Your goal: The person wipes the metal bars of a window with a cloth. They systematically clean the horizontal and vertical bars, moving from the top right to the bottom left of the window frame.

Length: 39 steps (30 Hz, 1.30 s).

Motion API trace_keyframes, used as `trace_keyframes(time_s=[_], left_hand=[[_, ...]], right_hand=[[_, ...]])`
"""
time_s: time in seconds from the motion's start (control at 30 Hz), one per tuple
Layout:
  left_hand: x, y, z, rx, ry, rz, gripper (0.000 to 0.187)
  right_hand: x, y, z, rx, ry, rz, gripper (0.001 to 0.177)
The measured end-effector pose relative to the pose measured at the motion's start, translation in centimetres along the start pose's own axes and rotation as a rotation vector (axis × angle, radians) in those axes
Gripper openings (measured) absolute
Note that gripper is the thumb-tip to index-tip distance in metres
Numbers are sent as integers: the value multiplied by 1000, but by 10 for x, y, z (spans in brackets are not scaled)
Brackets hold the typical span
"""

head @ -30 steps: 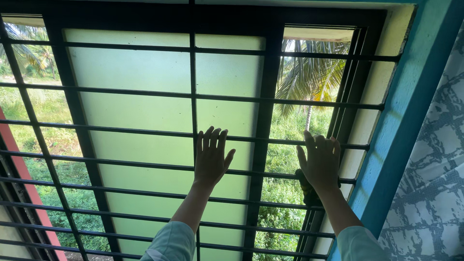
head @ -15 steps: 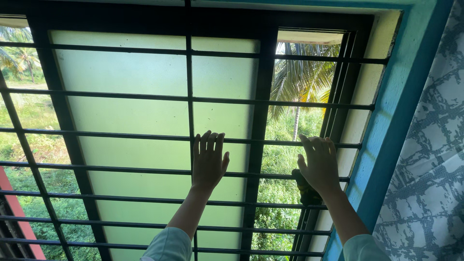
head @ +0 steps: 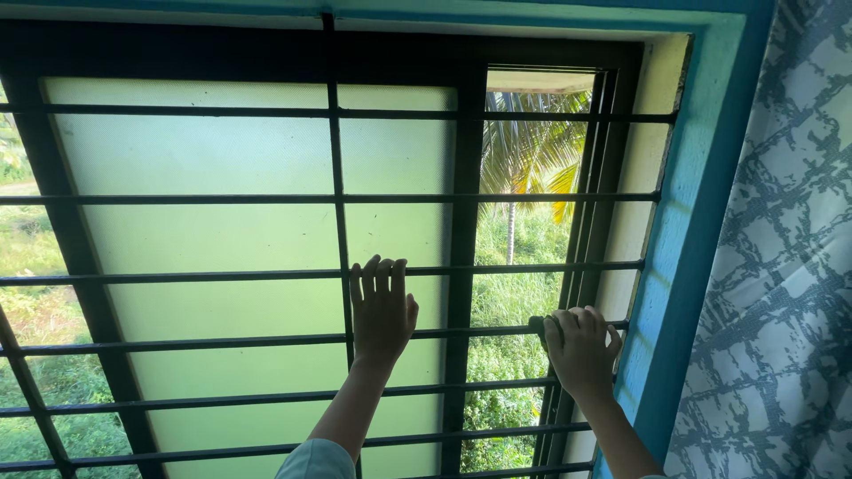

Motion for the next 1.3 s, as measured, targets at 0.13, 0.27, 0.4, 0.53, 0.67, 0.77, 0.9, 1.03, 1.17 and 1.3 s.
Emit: trace_keyframes(time_s=[0.13,0.27,0.4,0.53,0.67,0.77,0.9,1.03,1.17,1.3], left_hand=[[4,3,4,27,-9,37,60],[7,7,5,41,1,62,63],[5,12,8,107,33,125,66],[5,12,8,93,44,113,66],[6,13,8,70,38,121,65],[4,6,7,42,35,85,67],[3,-1,2,-83,-24,51,66],[-3,-14,-29,-358,64,-145,58],[-16,20,-112,-839,192,371,29],[-11,48,-139,-1498,-190,664,38]], right_hand=[[-1,-5,7,-13,-46,-77,33],[4,-1,2,-38,-46,-13,36],[7,9,-5,-76,-5,103,37],[12,11,-7,-77,5,145,41],[20,10,-19,69,20,212,44],[27,-2,-41,264,139,112,53],[30,-2,-66,576,280,144,74],[42,0,-66,698,336,414,74],[55,-16,-42,1006,337,592,59],[56,-45,-5,1353,246,545,52]])
Point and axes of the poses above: each hand's wrist, its own x-axis towards the middle knuckle, its own y-axis out of the palm, z = x × y, the point moved 7 cm from there along x, towards the middle knuckle, and after that the axes turned 13 degrees about z, right-handed, at the moved point
